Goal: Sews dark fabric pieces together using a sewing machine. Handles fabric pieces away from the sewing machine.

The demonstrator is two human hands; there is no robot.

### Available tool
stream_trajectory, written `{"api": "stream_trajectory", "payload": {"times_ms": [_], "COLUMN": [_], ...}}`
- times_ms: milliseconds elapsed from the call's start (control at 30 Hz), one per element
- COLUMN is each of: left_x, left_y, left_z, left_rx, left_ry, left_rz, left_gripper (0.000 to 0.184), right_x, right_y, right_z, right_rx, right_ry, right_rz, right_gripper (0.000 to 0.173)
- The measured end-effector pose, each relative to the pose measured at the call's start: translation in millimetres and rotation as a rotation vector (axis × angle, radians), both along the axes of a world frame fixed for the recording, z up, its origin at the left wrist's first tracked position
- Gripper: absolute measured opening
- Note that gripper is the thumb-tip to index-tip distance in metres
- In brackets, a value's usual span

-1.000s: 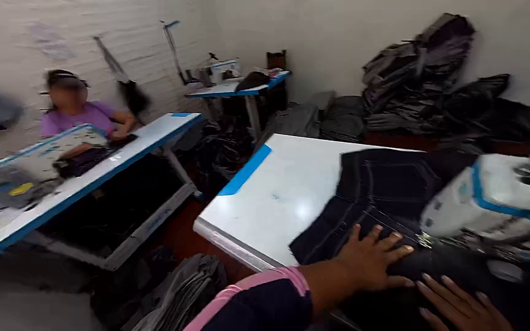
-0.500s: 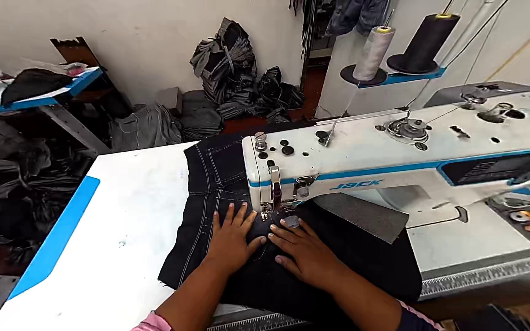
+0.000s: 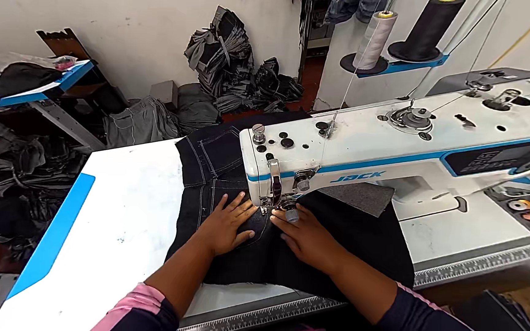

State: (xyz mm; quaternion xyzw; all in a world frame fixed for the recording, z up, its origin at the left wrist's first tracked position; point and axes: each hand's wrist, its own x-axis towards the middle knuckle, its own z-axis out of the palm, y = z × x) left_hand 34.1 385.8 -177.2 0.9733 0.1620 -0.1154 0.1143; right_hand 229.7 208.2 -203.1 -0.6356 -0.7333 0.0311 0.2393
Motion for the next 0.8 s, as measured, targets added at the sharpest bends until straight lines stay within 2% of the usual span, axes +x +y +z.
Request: {"api": "stream_trajectory", "payload": {"times_ms": [100,200,300,400,700,800], "left_x": [7.3,18.7,19.9,20.7,36.2,41.9], "left_y": [-53.8,-78.6,-73.2,-60.2,-22.5,-15.3], "left_z": [-0.5,7.4,8.4,8.4,8.6,12.1], "left_rx": [0.02,0.007,-0.002,0.001,0.056,0.043], "left_ry": [-0.041,0.082,0.121,0.123,0.095,0.048], "left_rz": [0.325,0.491,0.478,0.454,0.444,0.47], "left_gripper": [0.069,0.074,0.078,0.076,0.07,0.068], "right_x": [-16.6,-21.2,-20.3,-27.1,-20.7,-16.8], "right_y": [-14.4,-23.0,-28.6,-27.2,2.4,9.1], "right_z": [11.4,22.5,20.9,3.4,16.9,9.6], "right_rx": [-0.006,-0.1,-0.227,-0.145,-0.402,-0.319], "right_ry": [0.079,0.024,-0.08,-0.122,-0.05,-0.051], "right_rz": [0.099,0.078,0.016,-0.052,-0.113,-0.142], "right_gripper": [0.054,0.042,0.06,0.048,0.05,0.046]}}
